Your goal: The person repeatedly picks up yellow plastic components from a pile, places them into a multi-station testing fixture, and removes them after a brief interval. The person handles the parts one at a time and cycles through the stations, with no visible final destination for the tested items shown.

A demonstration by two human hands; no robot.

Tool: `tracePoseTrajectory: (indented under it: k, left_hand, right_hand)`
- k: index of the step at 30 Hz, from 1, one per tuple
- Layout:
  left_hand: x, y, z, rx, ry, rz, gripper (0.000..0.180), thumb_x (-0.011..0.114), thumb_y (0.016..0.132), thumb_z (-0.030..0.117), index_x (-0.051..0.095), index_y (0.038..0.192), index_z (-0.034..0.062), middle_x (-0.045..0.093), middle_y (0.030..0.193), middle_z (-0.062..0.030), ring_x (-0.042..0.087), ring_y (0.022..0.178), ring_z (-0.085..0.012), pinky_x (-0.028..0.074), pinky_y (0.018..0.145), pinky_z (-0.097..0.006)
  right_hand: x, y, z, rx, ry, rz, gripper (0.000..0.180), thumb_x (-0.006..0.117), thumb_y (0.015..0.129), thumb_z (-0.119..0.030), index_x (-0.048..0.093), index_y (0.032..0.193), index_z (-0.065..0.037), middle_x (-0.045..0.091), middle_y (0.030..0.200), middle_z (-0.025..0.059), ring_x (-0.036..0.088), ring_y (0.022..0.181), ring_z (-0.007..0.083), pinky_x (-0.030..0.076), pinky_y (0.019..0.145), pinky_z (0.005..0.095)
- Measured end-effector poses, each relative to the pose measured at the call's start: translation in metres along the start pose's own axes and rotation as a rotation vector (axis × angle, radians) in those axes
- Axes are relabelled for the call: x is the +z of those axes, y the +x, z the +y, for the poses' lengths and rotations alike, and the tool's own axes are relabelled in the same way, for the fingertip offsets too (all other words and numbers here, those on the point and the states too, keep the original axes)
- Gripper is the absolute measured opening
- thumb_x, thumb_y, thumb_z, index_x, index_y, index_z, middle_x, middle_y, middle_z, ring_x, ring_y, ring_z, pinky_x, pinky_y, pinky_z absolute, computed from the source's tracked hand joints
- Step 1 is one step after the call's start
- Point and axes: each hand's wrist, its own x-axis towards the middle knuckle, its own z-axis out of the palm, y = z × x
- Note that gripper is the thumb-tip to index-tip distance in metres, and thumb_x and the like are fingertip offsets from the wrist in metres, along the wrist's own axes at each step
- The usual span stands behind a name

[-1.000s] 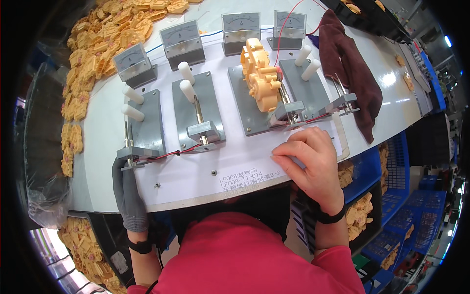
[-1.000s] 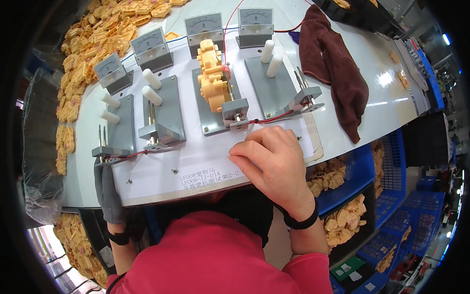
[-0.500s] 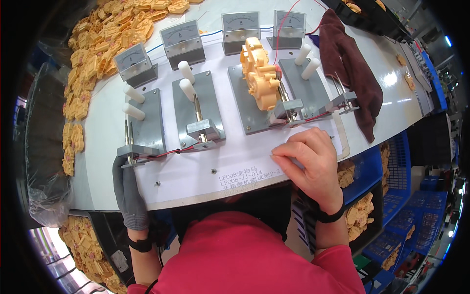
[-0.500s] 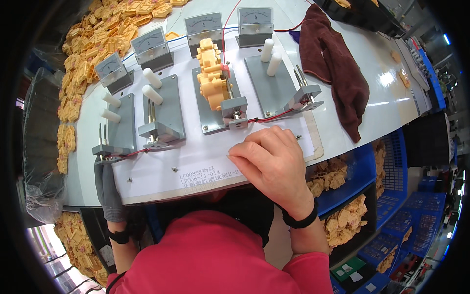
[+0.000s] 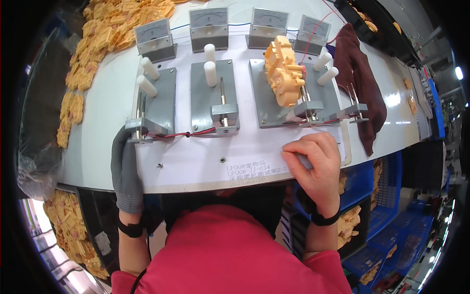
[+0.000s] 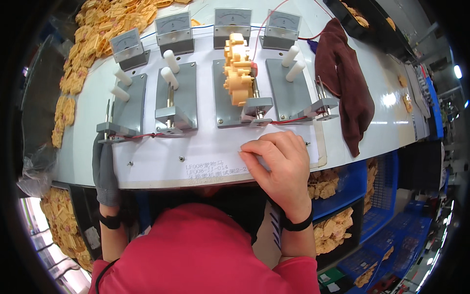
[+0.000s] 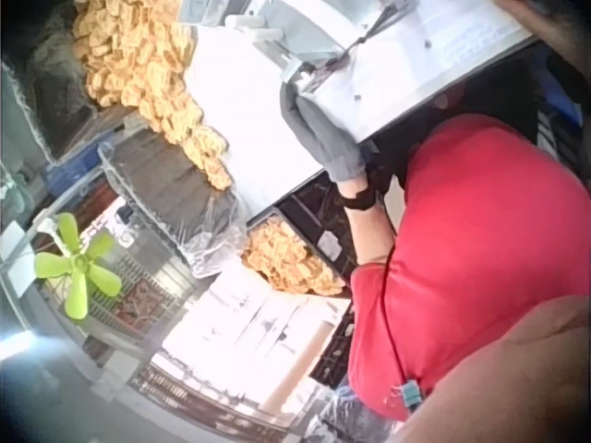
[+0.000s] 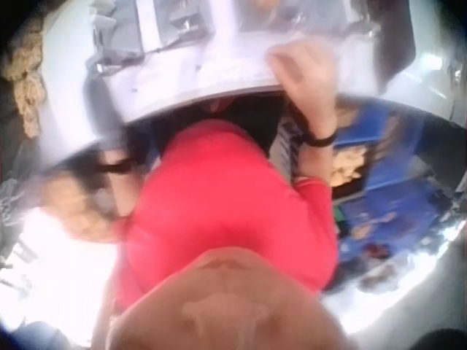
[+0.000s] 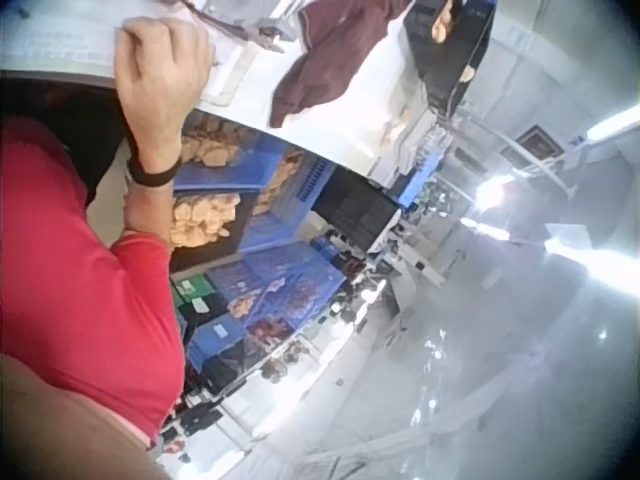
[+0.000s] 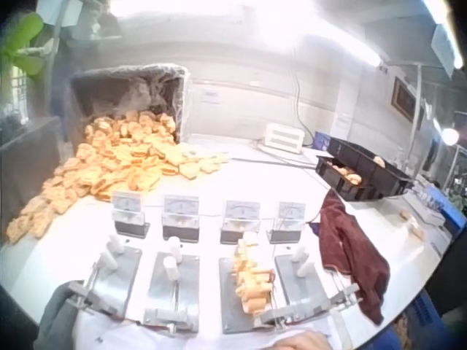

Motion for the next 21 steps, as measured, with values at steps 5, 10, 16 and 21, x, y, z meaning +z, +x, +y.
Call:
tracePoseTrajectory:
  k: [5, 10, 16, 21]
  left_hand:
    - [-0.0011, 0.0001, -0.0038, 0.011, -0.022, 0.018, 0.041, 0.043, 0.103, 0.02, 0.053, 0.135, -0.0032, 0.058, 0.132, -0.0132, 0.051, 0.125, -0.0205, 0.036, 0.11, -0.034]
    - [-0.0024, 0.0002, -0.0044, -0.002, -0.047, 0.006, 0.042, 0.042, 0.104, 0.02, 0.052, 0.137, -0.0033, 0.057, 0.133, -0.0134, 0.051, 0.126, -0.0207, 0.035, 0.11, -0.033]
    - [-0.0005, 0.0009, 0.0007, 0.018, -0.037, 0.008, 0.041, 0.041, 0.105, 0.02, 0.053, 0.137, -0.0028, 0.058, 0.132, -0.0128, 0.051, 0.126, -0.0194, 0.035, 0.11, -0.032]
    - [-0.0005, 0.001, -0.0008, 0.021, -0.046, 0.016, 0.041, 0.04, 0.105, 0.02, 0.054, 0.137, -0.0023, 0.059, 0.132, -0.0124, 0.051, 0.125, -0.0189, 0.035, 0.11, -0.032]
  right_hand:
    - [0.0003, 0.001, -0.0018, 0.0, -0.013, -0.005, 0.018, 0.081, 0.073, -0.008, 0.071, 0.087, -0.011, 0.061, 0.081, 0.0016, 0.058, 0.076, 0.0223, 0.041, 0.068, 0.035]
    - [0.0006, 0.0007, -0.0024, 0.007, -0.012, -0.021, 0.017, 0.08, 0.074, -0.008, 0.071, 0.088, -0.01, 0.061, 0.082, 0.0027, 0.057, 0.076, 0.0226, 0.041, 0.069, 0.0351]
    - [0.0005, -0.0001, -0.0037, 0.032, -0.021, -0.032, 0.016, 0.08, 0.074, -0.007, 0.071, 0.088, -0.01, 0.061, 0.082, 0.0043, 0.057, 0.077, 0.0239, 0.041, 0.07, 0.0357]
    - [0.0019, -0.002, -0.0035, 0.051, -0.014, -0.031, 0.016, 0.08, 0.075, -0.007, 0.072, 0.088, -0.01, 0.061, 0.083, 0.0047, 0.057, 0.078, 0.0241, 0.041, 0.07, 0.036]
